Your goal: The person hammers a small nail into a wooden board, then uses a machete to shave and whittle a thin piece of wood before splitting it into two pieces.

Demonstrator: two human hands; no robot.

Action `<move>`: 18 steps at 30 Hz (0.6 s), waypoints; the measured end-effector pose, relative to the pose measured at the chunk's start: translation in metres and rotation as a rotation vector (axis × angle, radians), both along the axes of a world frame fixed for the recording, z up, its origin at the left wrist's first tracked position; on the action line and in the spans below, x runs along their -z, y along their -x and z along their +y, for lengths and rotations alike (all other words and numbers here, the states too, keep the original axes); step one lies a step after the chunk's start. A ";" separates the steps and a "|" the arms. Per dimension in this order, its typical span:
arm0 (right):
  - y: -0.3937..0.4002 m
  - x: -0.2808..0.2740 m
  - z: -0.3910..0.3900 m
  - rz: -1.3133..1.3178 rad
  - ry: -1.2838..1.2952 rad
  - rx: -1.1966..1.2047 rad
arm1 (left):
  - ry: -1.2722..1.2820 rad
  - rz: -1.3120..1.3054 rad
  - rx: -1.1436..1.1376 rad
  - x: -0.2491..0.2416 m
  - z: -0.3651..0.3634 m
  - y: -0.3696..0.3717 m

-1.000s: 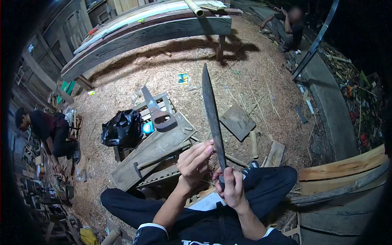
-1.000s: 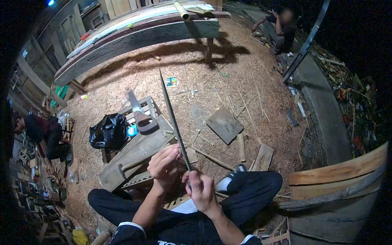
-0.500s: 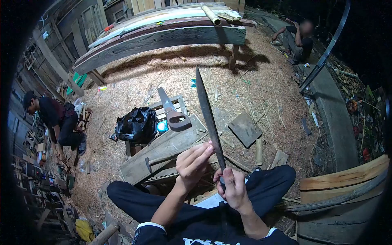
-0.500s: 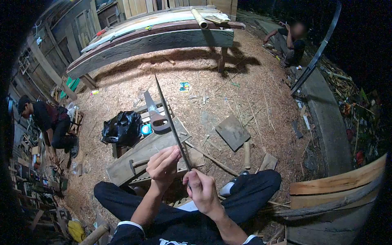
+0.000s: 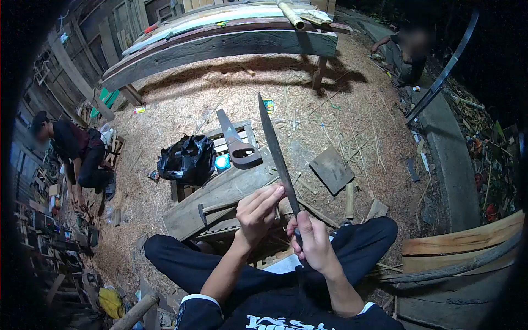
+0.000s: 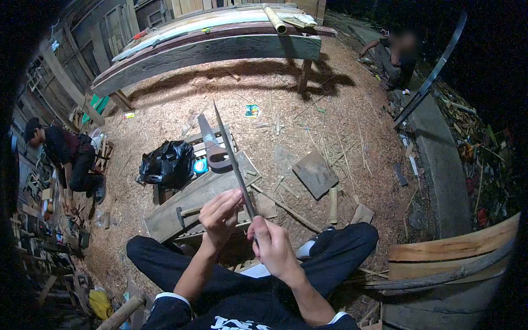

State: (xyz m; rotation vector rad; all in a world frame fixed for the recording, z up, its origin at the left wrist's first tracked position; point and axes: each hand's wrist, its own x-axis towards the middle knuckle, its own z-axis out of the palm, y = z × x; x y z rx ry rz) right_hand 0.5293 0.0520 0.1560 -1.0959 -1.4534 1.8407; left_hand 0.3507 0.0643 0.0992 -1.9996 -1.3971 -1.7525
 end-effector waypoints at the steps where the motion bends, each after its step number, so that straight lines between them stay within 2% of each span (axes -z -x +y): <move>1: 0.000 0.000 -0.001 0.001 0.002 -0.004 | 0.003 0.003 -0.003 0.000 -0.001 0.000; 11: 0.007 0.006 -0.002 -0.013 0.033 0.007 | 0.004 -0.017 -0.016 0.008 -0.002 0.005; 18: 0.008 0.006 -0.004 -0.075 -0.102 0.038 | -0.015 -0.023 -0.023 0.008 -0.003 0.004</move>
